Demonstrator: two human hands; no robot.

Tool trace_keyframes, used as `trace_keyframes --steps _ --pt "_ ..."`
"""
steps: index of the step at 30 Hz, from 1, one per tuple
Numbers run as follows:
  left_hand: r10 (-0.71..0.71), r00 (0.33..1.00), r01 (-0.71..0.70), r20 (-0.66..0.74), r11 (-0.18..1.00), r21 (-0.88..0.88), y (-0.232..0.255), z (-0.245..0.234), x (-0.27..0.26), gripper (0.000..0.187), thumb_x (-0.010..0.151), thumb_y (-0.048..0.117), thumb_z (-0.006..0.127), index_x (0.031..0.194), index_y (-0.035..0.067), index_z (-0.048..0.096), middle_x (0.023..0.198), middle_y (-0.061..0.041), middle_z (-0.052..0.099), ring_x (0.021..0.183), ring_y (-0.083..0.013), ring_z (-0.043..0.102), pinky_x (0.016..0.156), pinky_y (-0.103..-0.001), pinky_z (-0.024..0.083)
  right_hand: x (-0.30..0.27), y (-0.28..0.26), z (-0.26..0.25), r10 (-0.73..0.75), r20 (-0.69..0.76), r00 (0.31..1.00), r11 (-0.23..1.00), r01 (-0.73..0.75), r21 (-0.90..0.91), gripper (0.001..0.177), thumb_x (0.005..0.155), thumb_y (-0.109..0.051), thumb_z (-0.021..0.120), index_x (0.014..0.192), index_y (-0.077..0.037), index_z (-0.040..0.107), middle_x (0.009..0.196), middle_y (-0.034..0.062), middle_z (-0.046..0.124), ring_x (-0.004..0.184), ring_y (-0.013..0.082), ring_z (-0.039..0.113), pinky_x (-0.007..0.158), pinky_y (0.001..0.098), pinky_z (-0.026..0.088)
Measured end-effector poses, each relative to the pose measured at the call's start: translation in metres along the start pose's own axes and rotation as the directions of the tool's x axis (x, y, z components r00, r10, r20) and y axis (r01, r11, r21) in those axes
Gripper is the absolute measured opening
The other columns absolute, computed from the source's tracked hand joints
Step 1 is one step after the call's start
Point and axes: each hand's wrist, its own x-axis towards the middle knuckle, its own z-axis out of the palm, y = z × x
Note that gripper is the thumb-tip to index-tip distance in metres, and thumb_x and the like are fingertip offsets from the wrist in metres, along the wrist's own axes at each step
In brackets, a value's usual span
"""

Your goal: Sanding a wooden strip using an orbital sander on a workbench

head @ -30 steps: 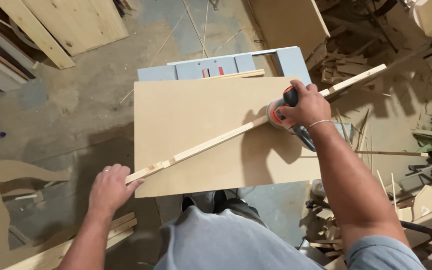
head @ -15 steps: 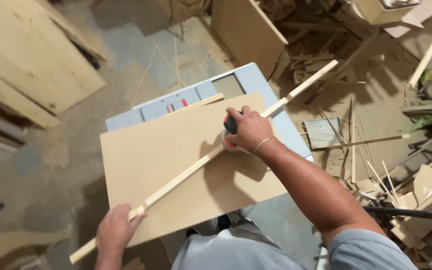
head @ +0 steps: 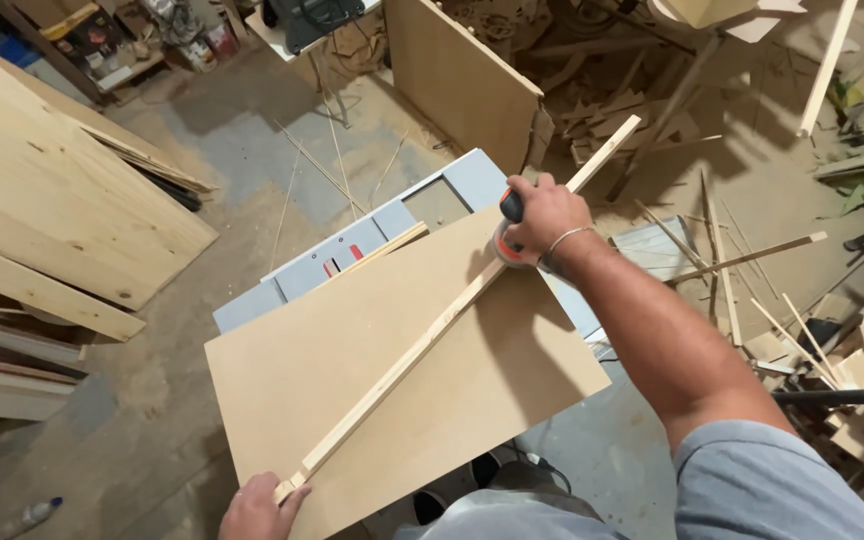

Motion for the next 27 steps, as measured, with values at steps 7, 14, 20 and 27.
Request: trace_keyframes --steps 7,14,20,27 --pt "0.057 0.986 -0.057 -0.155 0.998 0.003 -0.012 0.024 0.006 0.06 0.071 0.081 0.064 0.077 0.022 0.056 0.081 0.001 0.06 0.08 -0.0283 0.065 0.059 -0.049 0.045 0.017 0.02 -0.002 0.031 0.01 0.999 1.0 -0.031 0.002 0.064 0.074 -0.033 0.067 0.135 -0.034 0.052 0.12 0.0135 0.054 0.101 0.0392 0.065 0.081 0.0508 0.054" --pt "0.038 0.997 -0.037 -0.072 0.999 0.007 -0.007 0.011 0.003 0.059 0.076 0.08 0.062 0.078 0.022 0.056 0.082 0.003 0.06 0.083 -0.0241 0.065 0.06 -0.044 0.045 0.021 0.02 -0.008 0.059 0.039 0.998 0.998 -0.058 -0.016 0.056 0.078 -0.034 0.067 0.132 -0.034 0.054 0.119 0.0135 0.053 0.099 0.0389 0.066 0.081 0.0501 0.054" --pt "0.021 1.0 -0.021 -0.018 1.0 0.008 -0.003 0.002 0.002 0.061 0.077 0.082 0.06 0.08 0.021 0.053 0.086 0.002 0.06 0.085 -0.0254 0.064 0.061 -0.046 0.044 0.022 0.018 -0.011 0.055 0.043 0.998 0.998 -0.055 -0.011 0.059 0.076 -0.033 0.064 0.135 -0.035 0.054 0.119 0.014 0.054 0.101 0.0392 0.067 0.084 0.0494 0.054" --pt "0.043 0.998 -0.042 -0.041 0.999 0.03 -0.007 0.009 0.004 0.061 0.075 0.081 0.062 0.081 0.021 0.053 0.089 0.002 0.06 0.088 -0.0249 0.064 0.065 -0.048 0.049 0.028 0.019 -0.01 0.066 0.047 0.997 0.997 -0.064 -0.034 0.059 0.078 -0.035 0.065 0.136 -0.034 0.052 0.121 0.0155 0.054 0.104 0.0399 0.066 0.087 0.0483 0.053"
